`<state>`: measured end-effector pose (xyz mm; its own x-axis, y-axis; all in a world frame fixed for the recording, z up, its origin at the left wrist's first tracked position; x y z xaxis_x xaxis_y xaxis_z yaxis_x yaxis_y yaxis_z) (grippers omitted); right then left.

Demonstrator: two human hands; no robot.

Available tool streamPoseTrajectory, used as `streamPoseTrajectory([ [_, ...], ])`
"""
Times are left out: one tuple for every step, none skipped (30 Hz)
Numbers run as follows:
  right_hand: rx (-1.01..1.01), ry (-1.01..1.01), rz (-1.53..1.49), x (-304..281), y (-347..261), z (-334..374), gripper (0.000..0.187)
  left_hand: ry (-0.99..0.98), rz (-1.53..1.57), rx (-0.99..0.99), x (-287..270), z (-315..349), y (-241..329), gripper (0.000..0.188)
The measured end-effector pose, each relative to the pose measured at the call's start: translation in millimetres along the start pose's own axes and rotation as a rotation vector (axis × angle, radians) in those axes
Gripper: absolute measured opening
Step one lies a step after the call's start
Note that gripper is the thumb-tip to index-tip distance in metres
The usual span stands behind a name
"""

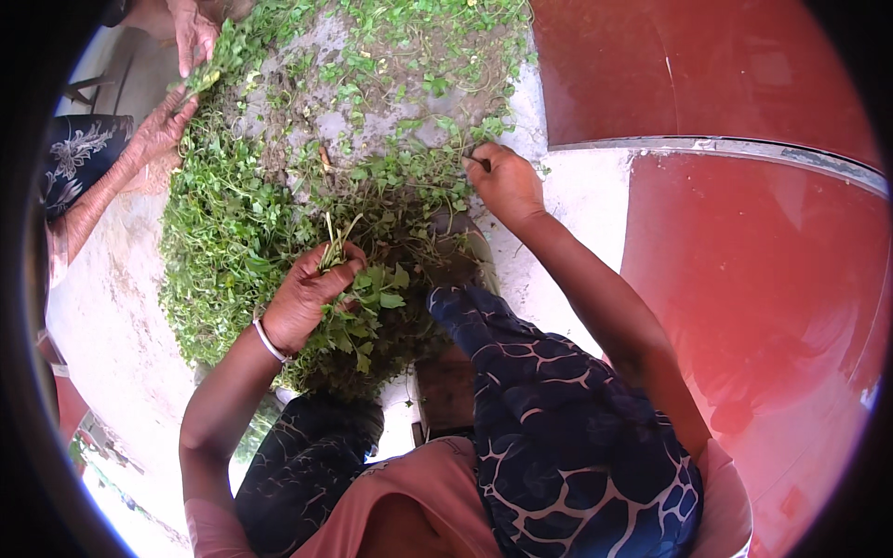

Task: The person sits on the floor and sorts through a large pile of green herbs, picking up bunches and separating leaves from stems by hand. Another person works alongside, also sorting the herbs.

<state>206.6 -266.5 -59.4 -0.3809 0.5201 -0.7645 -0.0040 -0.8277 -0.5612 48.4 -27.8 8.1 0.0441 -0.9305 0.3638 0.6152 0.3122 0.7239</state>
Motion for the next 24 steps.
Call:
streamPoseTrajectory([
  [-0.012, 0.017, 0.028, 3, -2, -2, 0.020, 0.019, 0.024, -0.015, 0, 1, 0, 0.015],
  [-0.017, 0.046, 0.057, 9, -2, -4, 0.020, 0.037, 0.049, -0.030, 1, 1, -1, 0.015],
  [-0.036, 0.066, 0.081, 12, -2, -6, 0.020, 0.055, 0.073, -0.044, 1, 1, -1, 0.015],
  [-0.056, 0.086, 0.104, 14, -4, -7, 0.019, 0.050, 0.055, -0.033, 0, 1, -2, 0.015],
  [-0.076, 0.106, 0.128, 15, -5, -8, 0.019, 0.045, 0.038, -0.022, -1, 1, -5, 0.015],
  [-0.099, 0.115, 0.157, 16, -6, -8, 0.018, 0.040, 0.020, -0.011, -3, 0, -7, 0.014],
  [-0.121, 0.124, 0.188, 17, -7, -6, 0.017, 0.032, 0.012, -0.007, -4, 0, -9, 0.015],
  [-0.143, 0.132, 0.219, 17, -7, -5, 0.016, 0.023, 0.004, -0.002, -5, 0, -10, 0.015],
  [-0.134, 0.127, 0.240, 16, -7, -5, 0.015, 0.015, -0.004, 0.002, -5, -1, -11, 0.016],
  [-0.128, 0.118, 0.258, 17, -7, -5, 0.013, 0.015, -0.007, -0.002, -5, 0, -11, 0.016],
  [-0.122, 0.109, 0.276, 18, -7, -5, 0.012, 0.014, -0.010, -0.007, -5, 0, -11, 0.016],
  [-0.133, 0.081, 0.211, 18, -4, -7, 0.010, 0.014, -0.013, -0.011, -5, 0, -11, 0.017],
  [-0.140, 0.056, 0.148, 16, 0, -8, 0.009, 0.015, -0.036, 0.000, -4, -1, -9, 0.017],
  [-0.146, 0.031, 0.086, 13, 5, -10, 0.008, 0.016, -0.059, 0.010, -3, -1, -6, 0.017],
  [-0.156, 0.031, 0.009, 8, 9, -10, 0.008, 0.016, -0.082, 0.021, -1, 0, -4, 0.017],
  [-0.165, 0.029, -0.069, 3, 12, -11, 0.008, 0.007, -0.079, 0.030, 0, -1, -3, 0.017],
  [-0.174, 0.029, -0.145, -3, 13, -11, 0.008, -0.002, -0.076, 0.038, 1, -1, -2, 0.017],
  [-0.170, -0.005, -0.223, -12, 15, -9, 0.007, -0.012, -0.073, 0.047, 2, -1, -1, 0.017],
  [-0.139, -0.067, -0.334, -23, 9, -6, 0.005, -0.031, -0.079, 0.064, 2, -3, 0, 0.017],
  [-0.111, -0.137, -0.451, -32, -1, -3, 0.004, -0.038, -0.086, 0.079, 0, -3, 0, 0.018],
  [-0.082, -0.208, -0.566, -41, -13, 1, 0.005, -0.047, -0.093, 0.094, -3, -3, 0, 0.018],
  [-0.099, -0.244, -0.566, -52, -30, 5, 0.008, -0.043, -0.069, 0.055, -4, -4, 1, 0.018],
  [-0.076, -0.278, -0.535, -56, -30, 4, 0.007, -0.050, -0.044, 0.019, -4, -5, 3, 0.018],
  [-0.053, -0.313, -0.503, -59, -29, 1, 0.007, -0.055, -0.020, -0.018, -3, -7, 5, 0.018],
])
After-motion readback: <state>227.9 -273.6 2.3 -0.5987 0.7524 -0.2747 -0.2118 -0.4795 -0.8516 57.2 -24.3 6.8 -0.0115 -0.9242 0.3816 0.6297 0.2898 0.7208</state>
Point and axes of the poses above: each hand's wrist, its own z-axis away from the middle knuckle, its own x-axis out of the palm, y = z × x, the point moved 1 cm from there along -z, towards the middle knuckle, and after that the axes turned 5 degrees about x, right-handed, at the moved point
